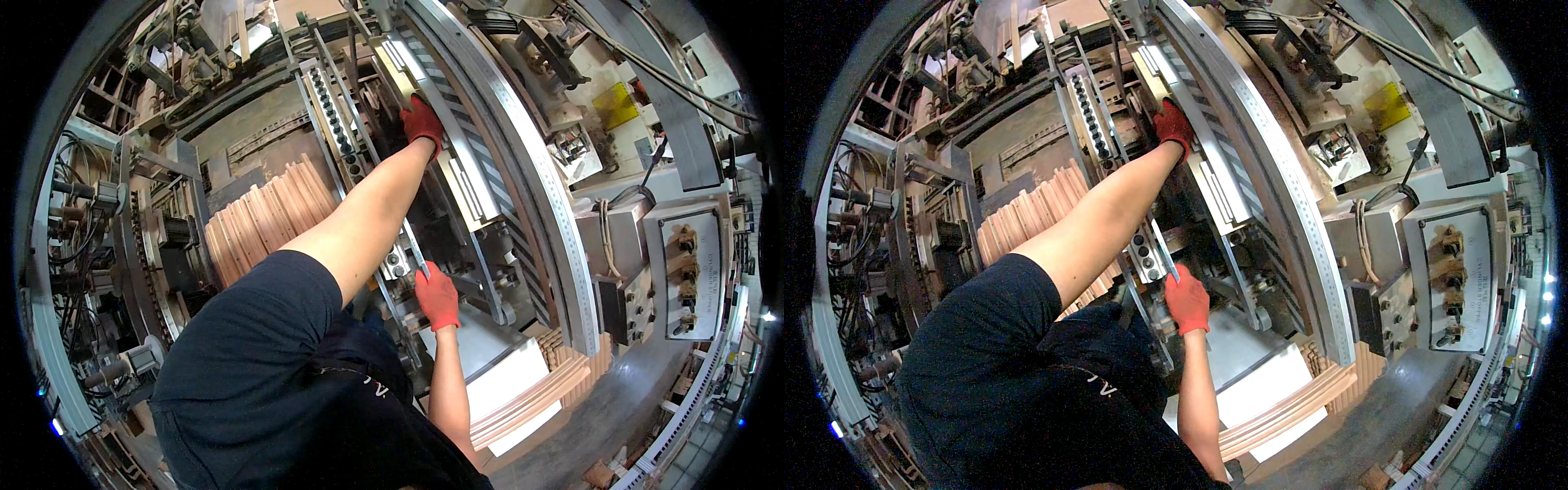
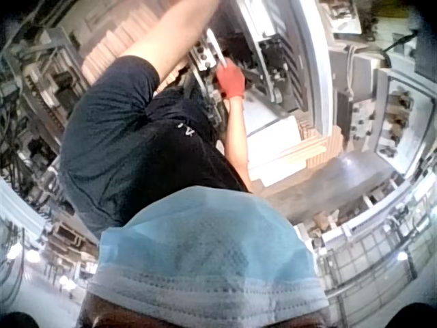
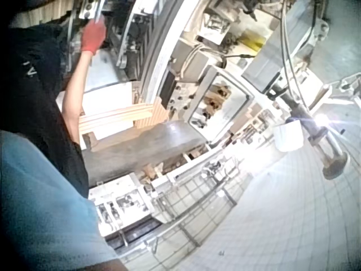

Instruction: The person picks up curved wooden slats, inserts them into an industrial wood-shaping machine, and operates the machine's control levers by hand before removing each slat.

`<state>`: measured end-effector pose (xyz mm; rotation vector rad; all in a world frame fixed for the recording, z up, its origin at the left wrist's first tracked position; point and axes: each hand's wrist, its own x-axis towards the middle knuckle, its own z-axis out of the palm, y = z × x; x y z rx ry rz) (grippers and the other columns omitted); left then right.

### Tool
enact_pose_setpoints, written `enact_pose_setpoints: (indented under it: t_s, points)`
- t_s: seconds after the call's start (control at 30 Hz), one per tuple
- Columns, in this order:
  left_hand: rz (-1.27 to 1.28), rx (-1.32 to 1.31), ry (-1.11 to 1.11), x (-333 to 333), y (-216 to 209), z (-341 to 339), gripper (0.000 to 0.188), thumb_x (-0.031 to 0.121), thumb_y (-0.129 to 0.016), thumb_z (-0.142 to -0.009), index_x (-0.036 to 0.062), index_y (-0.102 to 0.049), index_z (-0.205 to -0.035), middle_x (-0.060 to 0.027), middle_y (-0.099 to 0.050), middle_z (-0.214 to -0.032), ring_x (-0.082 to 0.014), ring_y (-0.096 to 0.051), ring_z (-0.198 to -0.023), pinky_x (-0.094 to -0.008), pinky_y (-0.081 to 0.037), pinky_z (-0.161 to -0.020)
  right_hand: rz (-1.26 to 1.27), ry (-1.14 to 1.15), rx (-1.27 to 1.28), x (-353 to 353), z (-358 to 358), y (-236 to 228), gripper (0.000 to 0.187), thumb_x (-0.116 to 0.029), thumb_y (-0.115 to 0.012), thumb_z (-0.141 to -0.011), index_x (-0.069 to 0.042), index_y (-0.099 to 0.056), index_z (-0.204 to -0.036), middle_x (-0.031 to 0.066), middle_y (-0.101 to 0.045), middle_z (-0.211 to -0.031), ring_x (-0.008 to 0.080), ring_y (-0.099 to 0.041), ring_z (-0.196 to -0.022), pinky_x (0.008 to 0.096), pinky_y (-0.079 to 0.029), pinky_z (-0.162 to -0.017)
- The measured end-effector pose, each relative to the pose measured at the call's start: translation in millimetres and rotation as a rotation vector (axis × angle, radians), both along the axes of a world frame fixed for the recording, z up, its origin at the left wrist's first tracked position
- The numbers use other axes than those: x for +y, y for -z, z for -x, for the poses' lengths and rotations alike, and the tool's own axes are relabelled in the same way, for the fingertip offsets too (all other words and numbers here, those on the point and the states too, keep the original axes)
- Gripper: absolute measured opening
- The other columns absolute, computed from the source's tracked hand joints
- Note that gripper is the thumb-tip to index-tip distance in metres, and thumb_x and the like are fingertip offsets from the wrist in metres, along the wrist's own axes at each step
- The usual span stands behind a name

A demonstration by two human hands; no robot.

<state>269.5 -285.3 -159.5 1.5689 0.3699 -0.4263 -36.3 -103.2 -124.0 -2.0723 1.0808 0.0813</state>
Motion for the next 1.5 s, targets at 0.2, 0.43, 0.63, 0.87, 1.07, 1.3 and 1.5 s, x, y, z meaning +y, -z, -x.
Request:
enact_pose_setpoints:
  t_s: [0.2,0.43,0.63,0.87,1.07,1.3,1.5]
  points:
    - [-0.058,0.003,0.027,-0.2,-7.6,4.8,0.075,0.06,-0.039,-0.098,-0.0015,-0.045,-0.141,-0.0312,-0.053,-0.137,-0.0468,-0.05,-0.128,-0.0486,-0.041,-0.106,0.021,0.001,0.028,-1.7,1.9,9.4,0.033,-0.031,-0.054,-0.094,-0.008,-0.065,-0.116,0.0229,-0.069,-0.103,0.0428,-0.065,-0.098,0.0505,-0.051,-0.084]
    - [-0.075,0.005,0.037,3.2,-8.7,4.3,0.074,0.059,-0.04,-0.098,-0.0025,-0.044,-0.139,-0.0337,-0.054,-0.133,-0.0478,-0.052,-0.125,-0.0494,-0.042,-0.104,0.012,0.025,0.009,0.6,-0.2,6.0,0.03,-0.03,-0.054,-0.094,-0.008,-0.065,-0.113,0.0211,-0.069,-0.099,0.0435,-0.063,-0.096,0.0508,-0.05,-0.082]
    - [-0.15,-0.061,0.006,-4.8,8.5,1.7,0.071,0.059,-0.04,-0.098,-0.0019,-0.051,-0.133,-0.0343,-0.059,-0.126,-0.0488,-0.055,-0.12,-0.0519,-0.045,-0.1,-0.007,0.02,0.006,1.9,-0.3,1.6,0.031,-0.03,-0.052,-0.094,-0.008,-0.065,-0.113,0.0217,-0.069,-0.101,0.043,-0.064,-0.098,0.051,-0.05,-0.083]
    - [-0.053,-0.139,-0.005,-12.2,24.1,-4.4,0.085,0.063,-0.037,-0.097,-0.0116,-0.047,-0.136,-0.0351,-0.052,-0.135,-0.0477,-0.05,-0.128,-0.0485,-0.039,-0.107,0.14,0.042,-0.101,3.6,5.9,4.9,0.03,-0.036,-0.055,-0.095,-0.009,-0.065,-0.104,0.0181,-0.068,-0.1,0.0403,-0.064,-0.094,0.048,-0.051,-0.081]
    - [-0.122,-0.096,0.329,29.0,50.5,-48.1,0.096,0.071,-0.036,-0.093,0.0028,-0.016,-0.157,-0.0244,-0.031,-0.158,-0.0404,-0.029,-0.147,-0.0424,-0.026,-0.117,0.217,0.632,-0.89,-26.4,-22.3,20.9,0.013,-0.016,-0.064,-0.097,-0.007,-0.055,-0.094,0.0046,-0.059,-0.096,0.0155,-0.061,-0.076,0.0285,-0.05,-0.065]
    - [0.121,-0.413,0.403,73.9,19.3,4.7,0.076,0.038,-0.066,-0.091,-0.0023,-0.035,-0.147,-0.0227,-0.046,-0.147,-0.0332,-0.045,-0.134,-0.0389,-0.034,-0.111,-0.602,1.123,-1.302,-97.8,-55.9,0.7,0.018,-0.02,-0.067,-0.094,-0.01,-0.052,-0.095,0.0011,-0.057,-0.082,0.0159,-0.062,-0.059,0.0288,-0.047,-0.047]
    - [0.108,-0.421,0.56,110.2,-35.9,70.4,0.081,0.035,-0.07,-0.088,-0.003,-0.033,-0.149,-0.0251,-0.045,-0.146,-0.035,-0.046,-0.133,-0.0393,-0.036,-0.111,-0.495,1.331,-1.199,-118.5,-83.0,25.8,0.019,-0.005,-0.069,-0.088,-0.008,-0.051,-0.086,0.001,-0.051,-0.075,0.0173,-0.056,-0.052,0.0293,-0.044,-0.045]
